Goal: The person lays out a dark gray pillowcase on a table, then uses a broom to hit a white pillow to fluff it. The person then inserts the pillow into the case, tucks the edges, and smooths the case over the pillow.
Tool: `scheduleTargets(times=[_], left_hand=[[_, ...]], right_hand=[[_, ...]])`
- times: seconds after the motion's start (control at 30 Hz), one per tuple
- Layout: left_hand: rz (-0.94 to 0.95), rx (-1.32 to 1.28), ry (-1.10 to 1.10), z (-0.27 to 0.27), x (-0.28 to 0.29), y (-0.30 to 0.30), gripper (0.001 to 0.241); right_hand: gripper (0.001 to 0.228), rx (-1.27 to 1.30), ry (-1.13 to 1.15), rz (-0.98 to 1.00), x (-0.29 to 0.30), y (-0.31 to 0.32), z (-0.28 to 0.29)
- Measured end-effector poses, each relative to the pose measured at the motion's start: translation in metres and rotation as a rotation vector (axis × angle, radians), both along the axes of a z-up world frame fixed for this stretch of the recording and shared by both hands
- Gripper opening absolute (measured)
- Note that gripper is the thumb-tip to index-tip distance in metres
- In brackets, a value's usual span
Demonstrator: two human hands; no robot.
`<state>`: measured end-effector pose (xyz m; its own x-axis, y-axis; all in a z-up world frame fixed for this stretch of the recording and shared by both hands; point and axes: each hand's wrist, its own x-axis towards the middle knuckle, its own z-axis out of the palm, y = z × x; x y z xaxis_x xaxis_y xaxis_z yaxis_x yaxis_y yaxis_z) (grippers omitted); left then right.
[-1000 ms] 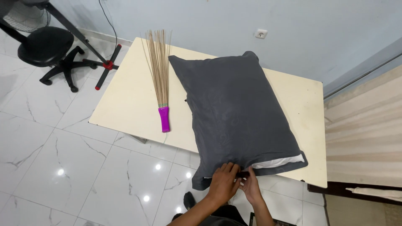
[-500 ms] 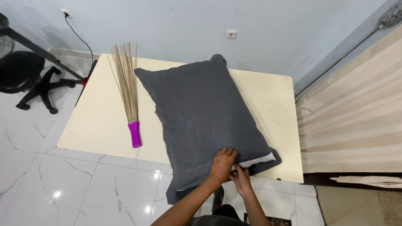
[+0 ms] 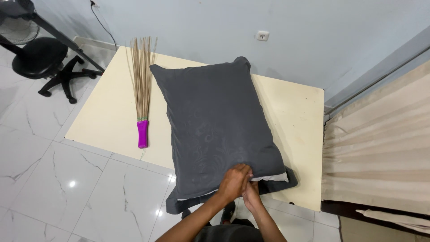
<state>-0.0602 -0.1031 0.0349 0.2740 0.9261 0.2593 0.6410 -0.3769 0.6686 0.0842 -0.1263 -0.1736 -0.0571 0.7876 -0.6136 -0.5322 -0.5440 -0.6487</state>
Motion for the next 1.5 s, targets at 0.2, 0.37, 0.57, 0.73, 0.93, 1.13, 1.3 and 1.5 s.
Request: scheduleTargets(times=[0.2,0.37,0.57,0.73,0.93,1.13,1.3,1.5], left_hand=[[-0.167,-0.099,-0.221,0.037,0.021,-0.036,0.002],[-0.018,-0.148,-0.16,0.017,0.014,-0.016,0.005],[-0.014,0.048,0.007,0.072,0.029,0.017,0.044],[-0.12,0.157,0.263,-0.003,0.076,0.036,0.034],[-0.089,0.132,0.222,-0.028,0.086,0.041,0.03],[-0.099,0.044,-0.206,0.017,0.089,0.003,0.012],[-0.131,-0.022,-0.22,0.035,0.056,-0.002,0.006],[0.019,-0.032,-0.383,0.067,-0.01,-0.008,0.016]], right_hand=[[0.041,0.573,0.836,0.444,0.045,-0.005,-0.199],[0.049,0.045,0.036,0.201,0.022,-0.005,-0.047],[0.06,-0.131,0.033,-0.052,0.025,-0.008,0.089],[0.046,0.054,-0.088,-0.174,0.06,0.008,0.005],[0.036,0.028,-0.144,-0.216,0.049,0.02,0.038],[0.042,0.378,0.468,0.015,0.092,0.014,-0.087],[0.046,0.277,0.621,0.101,0.111,0.043,-0.149],[0.058,-0.039,-0.174,0.035,0.08,0.035,0.073]])
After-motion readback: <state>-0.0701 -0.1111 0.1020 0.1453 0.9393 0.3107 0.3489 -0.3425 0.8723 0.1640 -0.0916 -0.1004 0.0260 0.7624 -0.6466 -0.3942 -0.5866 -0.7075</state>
